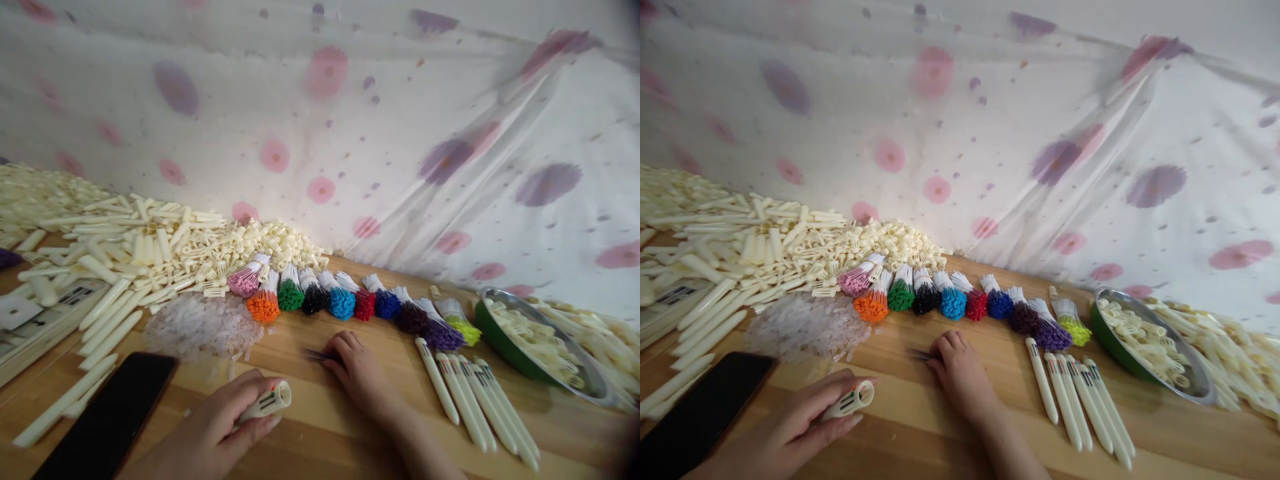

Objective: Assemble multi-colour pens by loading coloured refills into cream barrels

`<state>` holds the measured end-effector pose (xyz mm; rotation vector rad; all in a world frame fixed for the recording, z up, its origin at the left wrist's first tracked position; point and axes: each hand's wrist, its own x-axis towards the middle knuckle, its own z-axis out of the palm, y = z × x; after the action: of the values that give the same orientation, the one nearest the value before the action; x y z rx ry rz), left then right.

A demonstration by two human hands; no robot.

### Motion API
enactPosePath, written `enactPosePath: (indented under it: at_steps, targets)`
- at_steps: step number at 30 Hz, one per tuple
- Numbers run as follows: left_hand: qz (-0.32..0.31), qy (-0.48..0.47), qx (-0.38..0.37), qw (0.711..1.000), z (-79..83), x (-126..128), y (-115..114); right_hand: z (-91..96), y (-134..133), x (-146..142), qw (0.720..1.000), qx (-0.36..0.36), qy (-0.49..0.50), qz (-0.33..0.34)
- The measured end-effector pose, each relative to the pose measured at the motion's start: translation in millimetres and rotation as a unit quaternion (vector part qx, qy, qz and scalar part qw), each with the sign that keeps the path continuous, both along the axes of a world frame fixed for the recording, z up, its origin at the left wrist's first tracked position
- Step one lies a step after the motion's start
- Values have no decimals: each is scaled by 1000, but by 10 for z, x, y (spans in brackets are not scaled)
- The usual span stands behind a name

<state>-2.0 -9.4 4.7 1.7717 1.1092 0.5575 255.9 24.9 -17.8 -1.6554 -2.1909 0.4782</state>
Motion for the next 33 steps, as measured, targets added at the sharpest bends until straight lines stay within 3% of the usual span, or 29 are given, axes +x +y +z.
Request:
enactPosePath:
  at_steps: [4, 8, 11, 14, 33]
  targets:
    - [-23, -33, -12, 999, 54, 20, -2, 64, -4, 1, 999, -9, 14, -39]
    - [-54, -46, -1, 997, 79, -7, 24, 422, -167, 32, 997, 1, 68, -41]
    - [-43, -45, -8, 998, 58, -44, 40, 750, -405, -28, 987, 83, 123, 62]
    - [-35, -48, -18, 998, 39, -56, 47, 911, -593, -143, 977, 132, 111, 123]
    - [-27, -41, -17, 999, 36, -13, 34, 821, -624, -308, 971, 153, 87, 162]
